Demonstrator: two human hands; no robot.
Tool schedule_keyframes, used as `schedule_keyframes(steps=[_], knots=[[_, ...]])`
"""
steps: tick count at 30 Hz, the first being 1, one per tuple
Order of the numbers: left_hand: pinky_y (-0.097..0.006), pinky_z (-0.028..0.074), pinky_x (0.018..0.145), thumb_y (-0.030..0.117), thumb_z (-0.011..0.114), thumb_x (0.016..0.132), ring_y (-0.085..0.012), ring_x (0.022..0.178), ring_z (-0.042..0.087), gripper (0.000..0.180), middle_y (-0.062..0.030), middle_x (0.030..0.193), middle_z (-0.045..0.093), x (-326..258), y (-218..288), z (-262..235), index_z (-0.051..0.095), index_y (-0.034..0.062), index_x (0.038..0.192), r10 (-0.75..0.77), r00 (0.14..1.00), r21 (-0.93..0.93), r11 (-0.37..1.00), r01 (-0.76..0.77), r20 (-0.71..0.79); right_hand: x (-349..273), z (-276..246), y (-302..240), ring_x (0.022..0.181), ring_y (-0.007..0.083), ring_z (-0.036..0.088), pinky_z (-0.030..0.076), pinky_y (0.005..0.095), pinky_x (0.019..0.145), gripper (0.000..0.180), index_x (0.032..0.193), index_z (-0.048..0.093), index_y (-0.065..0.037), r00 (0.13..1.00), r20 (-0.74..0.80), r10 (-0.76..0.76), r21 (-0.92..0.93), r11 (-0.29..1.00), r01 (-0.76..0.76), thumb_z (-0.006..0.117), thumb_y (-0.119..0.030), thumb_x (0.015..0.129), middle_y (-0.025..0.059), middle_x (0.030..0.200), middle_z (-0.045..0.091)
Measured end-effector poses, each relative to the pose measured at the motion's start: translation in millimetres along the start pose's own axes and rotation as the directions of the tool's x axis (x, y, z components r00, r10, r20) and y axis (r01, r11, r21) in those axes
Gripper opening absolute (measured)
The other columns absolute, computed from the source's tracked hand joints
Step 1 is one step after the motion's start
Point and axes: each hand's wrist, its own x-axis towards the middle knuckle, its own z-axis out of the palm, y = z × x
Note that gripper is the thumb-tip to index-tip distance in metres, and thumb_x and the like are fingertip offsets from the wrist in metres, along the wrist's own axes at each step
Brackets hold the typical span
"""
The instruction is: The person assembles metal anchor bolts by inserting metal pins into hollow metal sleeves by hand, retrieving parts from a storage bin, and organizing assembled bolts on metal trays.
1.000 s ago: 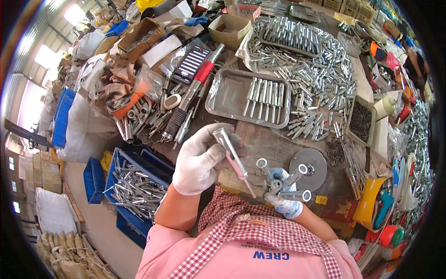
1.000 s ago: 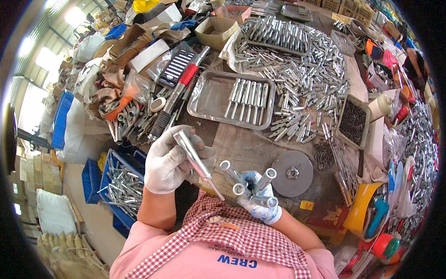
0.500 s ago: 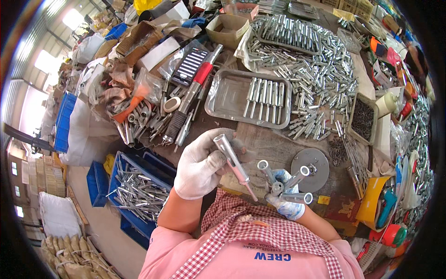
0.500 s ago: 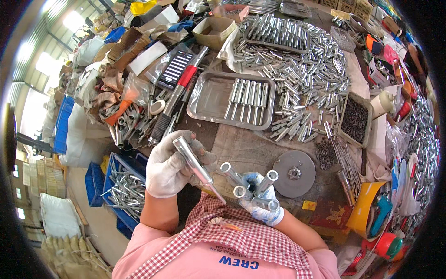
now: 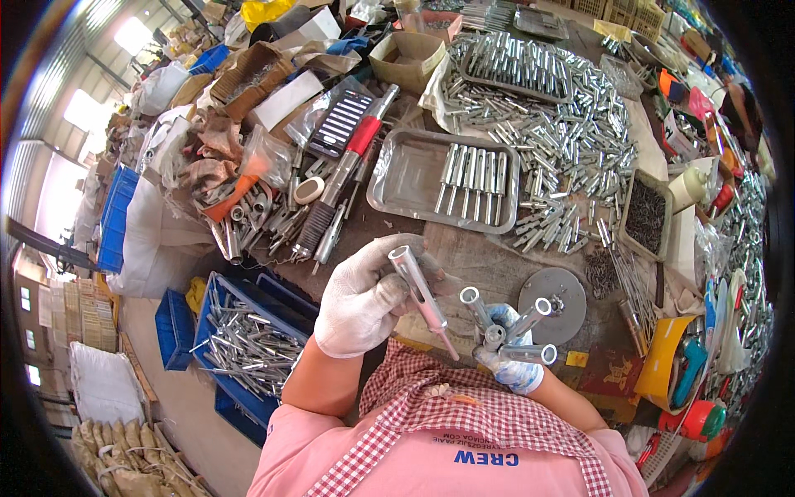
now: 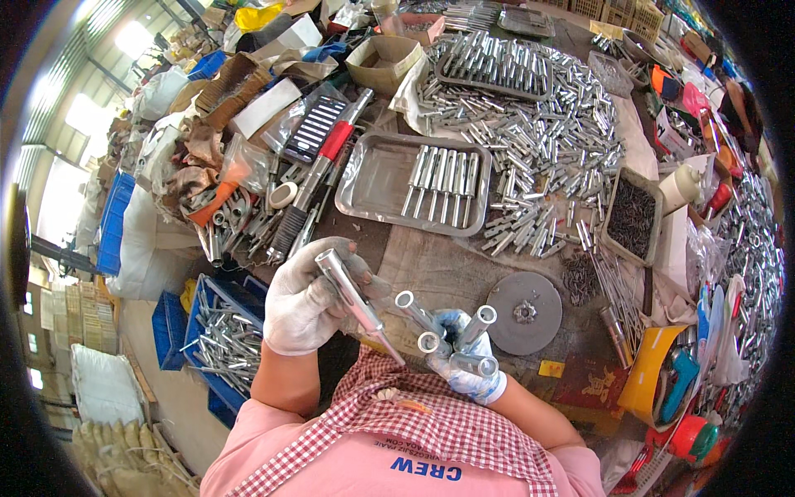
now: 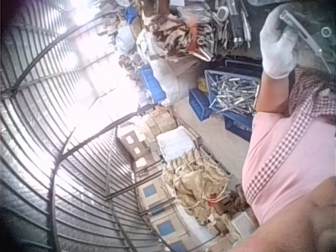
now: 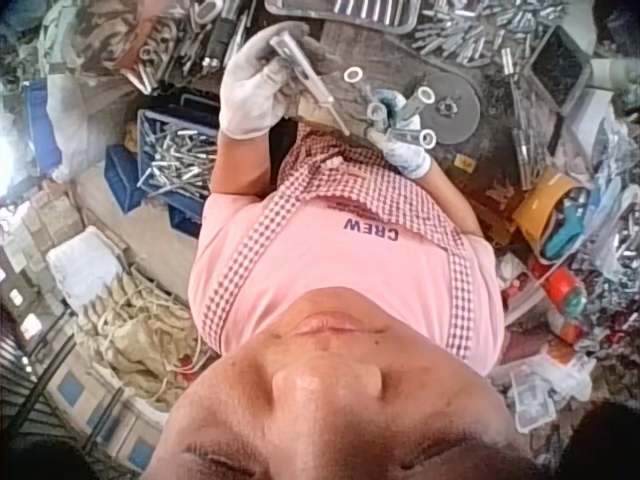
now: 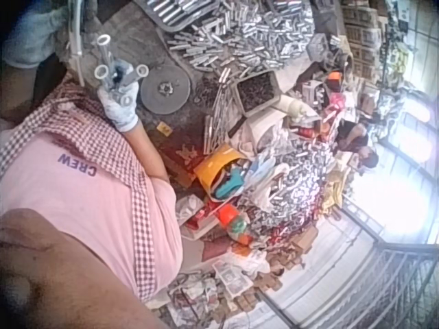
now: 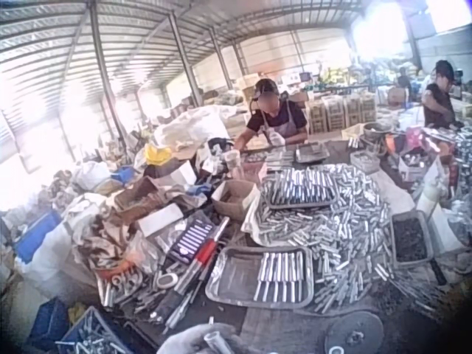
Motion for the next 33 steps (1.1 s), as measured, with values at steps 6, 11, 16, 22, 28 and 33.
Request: schedule_keyframes(steps=[6,11,16,22,28,33], knots=[[-0.037,0.055,0.072,0.01,0.058,0.087,-0.0313,0.094,0.061,0.045,-0.0206,0.107,0.056,-2.0,-0.2,1.1,0.042,-0.0047,0.126,-0.017,1.0,-0.008,1.0,0.017,0.01,0.6,0.7,0.2,0.079,0.0111,0.051,0.043,0.0258,0.069,0.042,0.111,0.049,-0.007,0.997,-0.008,-0.072,-0.031,0.997,0.071,0.068,-0.005,0.073,0.0026,0.094,0.053],[-0.037,0.056,0.074,0.015,0.063,0.084,-0.0278,0.091,0.063,0.055,-0.0195,0.103,0.06,-2.4,-1.8,5.4,0.038,-0.0088,0.128,0.001,0.998,0.001,1.0,-0.001,-0.065,-0.2,0.0,0.7,0.078,0.0108,0.05,0.043,0.0258,0.069,0.042,0.111,0.049,-0.006,0.998,-0.003,-0.062,-0.045,0.997,0.062,0.067,-0.004,0.073,0.0026,0.093,0.053],[-0.034,0.056,0.071,0.016,0.066,0.081,-0.0281,0.085,0.065,0.063,-0.0194,0.1,0.06,-0.9,-1.3,6.2,0.035,-0.0083,0.13,-0.016,0.999,-0.019,1.0,0.016,-0.035,-0.8,0.7,3.6,0.078,0.0107,0.05,0.043,0.026,0.069,0.043,0.112,0.048,-0.006,0.999,-0.008,-0.038,-0.037,0.999,0.037,0.066,-0.004,0.073,0.0026,0.093,0.052],[-0.035,0.056,0.067,0.017,0.07,0.078,-0.0296,0.084,0.065,0.067,-0.0186,0.097,0.061,-1.0,-2.3,6.9,0.035,-0.0069,0.131,-0.044,0.997,-0.026,0.999,0.043,-0.062,-0.7,2.0,2.9,0.08,0.0111,0.05,0.043,0.0264,0.071,0.043,0.113,0.048,-0.005,0.998,-0.036,-0.05,-0.087,0.995,0.047,0.065,-0.003,0.073,0.0028,0.094,0.052],[-0.037,0.056,0.065,0.016,0.07,0.078,-0.0319,0.084,0.065,0.067,-0.0195,0.096,0.06,-0.3,-2.1,5.7,0.035,-0.0063,0.131,-0.06,0.996,-0.022,0.998,0.058,-0.061,-0.2,-0.8,6.0,0.081,0.0117,0.05,0.043,0.0272,0.073,0.044,0.113,0.048,-0.005,0.999,-0.025,-0.041,-0.095,0.995,0.039,0.066,-0.004,0.072,0.003,0.096,0.053],[-0.038,0.056,0.062,0.018,0.071,0.078,-0.0317,0.083,0.065,0.067,-0.0204,0.096,0.06,-0.2,-2.8,4.6,0.036,-0.006,0.13,-0.058,0.996,-0.014,0.998,0.057,-0.069,-0.5,1.5,2.6,0.082,0.0112,0.05,0.043,0.0265,0.073,0.041,0.11,0.049,-0.006,0.999,-0.033,0.004,-0.005,1.0,-0.005,0.066,-0.004,0.073,0.0027,0.096,0.053]])
